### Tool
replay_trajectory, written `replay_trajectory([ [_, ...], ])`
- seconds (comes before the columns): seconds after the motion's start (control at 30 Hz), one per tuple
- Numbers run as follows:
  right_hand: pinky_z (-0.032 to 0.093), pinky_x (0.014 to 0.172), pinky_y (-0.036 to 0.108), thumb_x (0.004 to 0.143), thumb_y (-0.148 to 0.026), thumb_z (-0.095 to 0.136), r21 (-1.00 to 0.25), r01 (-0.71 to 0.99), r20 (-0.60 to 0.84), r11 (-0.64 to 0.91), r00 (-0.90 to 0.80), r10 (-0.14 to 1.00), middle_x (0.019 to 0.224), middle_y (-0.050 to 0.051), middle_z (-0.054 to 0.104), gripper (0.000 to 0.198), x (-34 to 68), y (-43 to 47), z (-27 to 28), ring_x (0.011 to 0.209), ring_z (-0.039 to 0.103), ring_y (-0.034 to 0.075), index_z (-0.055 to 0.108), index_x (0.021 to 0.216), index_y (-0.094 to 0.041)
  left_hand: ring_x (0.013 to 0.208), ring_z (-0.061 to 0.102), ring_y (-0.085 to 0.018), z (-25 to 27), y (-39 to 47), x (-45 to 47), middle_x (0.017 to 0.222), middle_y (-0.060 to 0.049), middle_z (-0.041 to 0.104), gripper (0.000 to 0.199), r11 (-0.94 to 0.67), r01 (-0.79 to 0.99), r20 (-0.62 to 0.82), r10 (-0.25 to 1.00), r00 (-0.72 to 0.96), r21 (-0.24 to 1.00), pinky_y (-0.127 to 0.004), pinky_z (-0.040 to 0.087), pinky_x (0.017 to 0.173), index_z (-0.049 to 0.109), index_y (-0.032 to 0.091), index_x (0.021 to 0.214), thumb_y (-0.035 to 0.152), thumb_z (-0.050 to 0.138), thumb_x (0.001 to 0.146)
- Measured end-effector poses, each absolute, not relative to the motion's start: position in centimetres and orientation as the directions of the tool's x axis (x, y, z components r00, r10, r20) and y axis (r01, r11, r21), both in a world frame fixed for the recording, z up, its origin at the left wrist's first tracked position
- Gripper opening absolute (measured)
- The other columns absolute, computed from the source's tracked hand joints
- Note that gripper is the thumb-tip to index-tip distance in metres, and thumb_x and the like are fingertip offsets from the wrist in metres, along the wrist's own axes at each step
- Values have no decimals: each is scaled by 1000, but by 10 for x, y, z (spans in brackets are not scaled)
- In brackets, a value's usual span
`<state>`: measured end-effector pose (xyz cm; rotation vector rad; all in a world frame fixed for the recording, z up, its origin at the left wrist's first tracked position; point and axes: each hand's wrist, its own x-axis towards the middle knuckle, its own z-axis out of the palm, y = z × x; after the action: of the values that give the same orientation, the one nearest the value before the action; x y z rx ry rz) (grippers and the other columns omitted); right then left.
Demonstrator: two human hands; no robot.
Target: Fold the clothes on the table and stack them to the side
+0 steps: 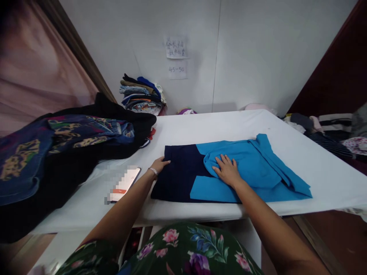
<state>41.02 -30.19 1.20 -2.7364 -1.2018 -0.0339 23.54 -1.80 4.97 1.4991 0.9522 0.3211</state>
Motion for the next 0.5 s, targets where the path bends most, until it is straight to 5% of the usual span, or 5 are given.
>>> replay_trajectory([
  [0.17, 19, 108, 54, 93, -54, 31, -212, 758, 15, -617, 633, 774, 152, 11, 25, 59, 389, -291, 24, 141, 19, 29, 35, 143, -24, 82, 69, -22, 68, 6, 219, 81, -2, 74, 35, 57, 313, -257, 719, 646, 948, -33, 54, 79, 69, 18, 94, 22, 76, 59],
  [0.4, 13, 109, 57, 91, -57, 32, -231, 767, -54, -599, 604, 795, 154, 14, 20, 64, 372, -272, 43, 142, 13, 32, 32, 145, -22, 75, 69, -23, 51, 34, 201, 70, -1, 72, 28, 44, 501, -368, 735, 570, 864, -31, 55, 72, 68, 18, 80, 26, 79, 55],
  [0.5, 9, 110, 56, 91, -60, 31, -234, 782, 35, -577, 600, 799, 155, 13, 14, 67, 380, -268, 49, 143, 8, 30, 29, 146, -22, 72, 69, -26, 56, 28, 199, 70, -6, 72, 29, 191, 508, -496, 651, 574, 840, -34, 56, 67, 69, 17, 77, 41, 76, 61],
])
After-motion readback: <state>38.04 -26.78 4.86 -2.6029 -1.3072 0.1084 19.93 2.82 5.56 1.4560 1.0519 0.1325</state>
